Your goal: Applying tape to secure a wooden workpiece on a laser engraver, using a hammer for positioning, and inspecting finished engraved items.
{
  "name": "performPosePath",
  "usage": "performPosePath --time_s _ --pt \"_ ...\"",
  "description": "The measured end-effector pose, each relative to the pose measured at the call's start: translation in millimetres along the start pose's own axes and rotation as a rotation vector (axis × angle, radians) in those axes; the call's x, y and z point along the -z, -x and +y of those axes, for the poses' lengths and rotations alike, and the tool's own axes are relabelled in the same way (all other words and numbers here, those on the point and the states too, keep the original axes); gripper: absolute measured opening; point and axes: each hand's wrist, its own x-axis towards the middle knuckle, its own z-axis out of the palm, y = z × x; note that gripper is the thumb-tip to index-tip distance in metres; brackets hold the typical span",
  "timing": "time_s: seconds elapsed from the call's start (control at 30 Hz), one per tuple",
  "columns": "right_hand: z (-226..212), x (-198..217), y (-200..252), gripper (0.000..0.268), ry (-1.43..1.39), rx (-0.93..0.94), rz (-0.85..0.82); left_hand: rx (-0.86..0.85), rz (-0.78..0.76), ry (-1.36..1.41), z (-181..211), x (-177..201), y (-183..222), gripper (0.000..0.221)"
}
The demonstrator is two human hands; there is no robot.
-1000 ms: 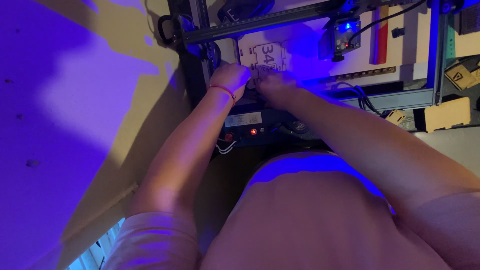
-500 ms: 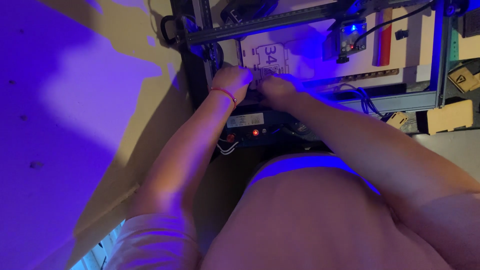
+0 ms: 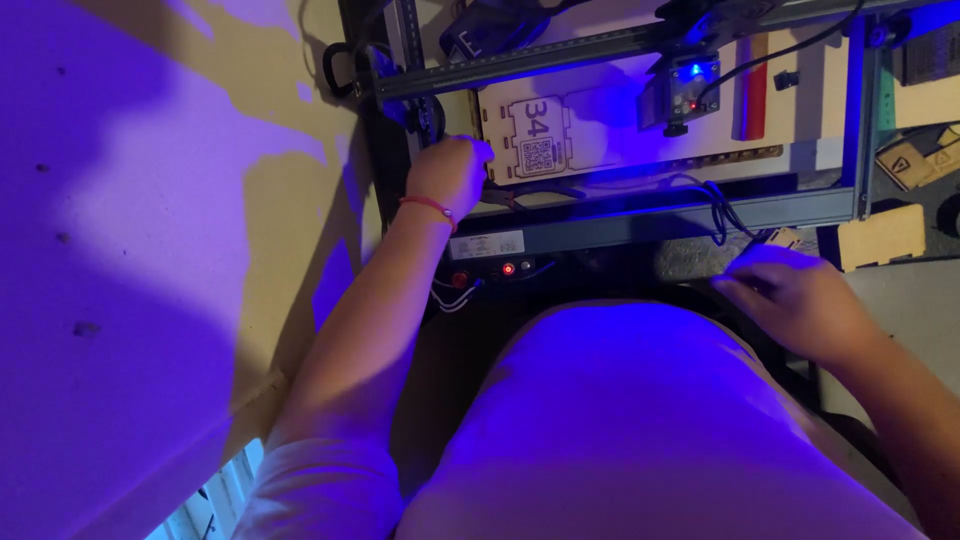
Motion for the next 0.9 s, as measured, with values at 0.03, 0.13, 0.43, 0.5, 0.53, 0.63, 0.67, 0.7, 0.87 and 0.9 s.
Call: performPosePath --time_s 0.03,0.13,0.43,0.5,0.53,0.63,0.67,0.7,0.87,0.9 --pt "11.8 -4.1 10.3 0.026 -0.004 -0.003 0.003 -0.003 -0.001 -0.004 -2.1 1.0 6.5 0.044" --pt "41.4 -13.5 37.7 0.022 -0.027 -0.123 -0.042 0.007 0.172 0.166 -3.0 6.3 23.0 0.026" --pt "116.4 -49.4 84.0 0.026 -0.044 -0.518 -0.185 0.046 -0.078 -0.148 28.2 -9.4 58.3 0.057" --pt "141.6 -61.9 92.3 0.027 -0.053 -0.598 -0.202 0.012 -0.072 -0.2 28.0 -12.2 58.8 0.052" --pt "155.6 -70.7 99.5 0.027 -0.054 -0.598 -0.198 0.01 -0.069 -0.202 29.5 -9.1 59.7 0.052" --pt "192.8 -89.9 115.8 0.029 -0.132 -0.673 -0.166 0.02 -0.148 -0.228 35.7 1.5 61.3 0.051" --pt "200.6 -94.3 120.7 0.031 -0.159 -0.714 -0.154 0.035 -0.182 -0.21 37.7 4.2 61.7 0.053" --pt "209.6 -97.7 123.8 0.033 -0.186 -0.753 -0.143 0.052 -0.217 -0.191 40.1 7.4 61.3 0.055" --pt "217.1 -102.3 134.1 0.033 -0.188 -0.852 -0.161 0.04 -0.192 -0.203 41.6 8.3 66.2 0.047" --pt "211.7 -99.3 134.4 0.034 -0.213 -0.895 -0.166 0.031 -0.164 -0.204 39.6 5.8 65.6 0.043"
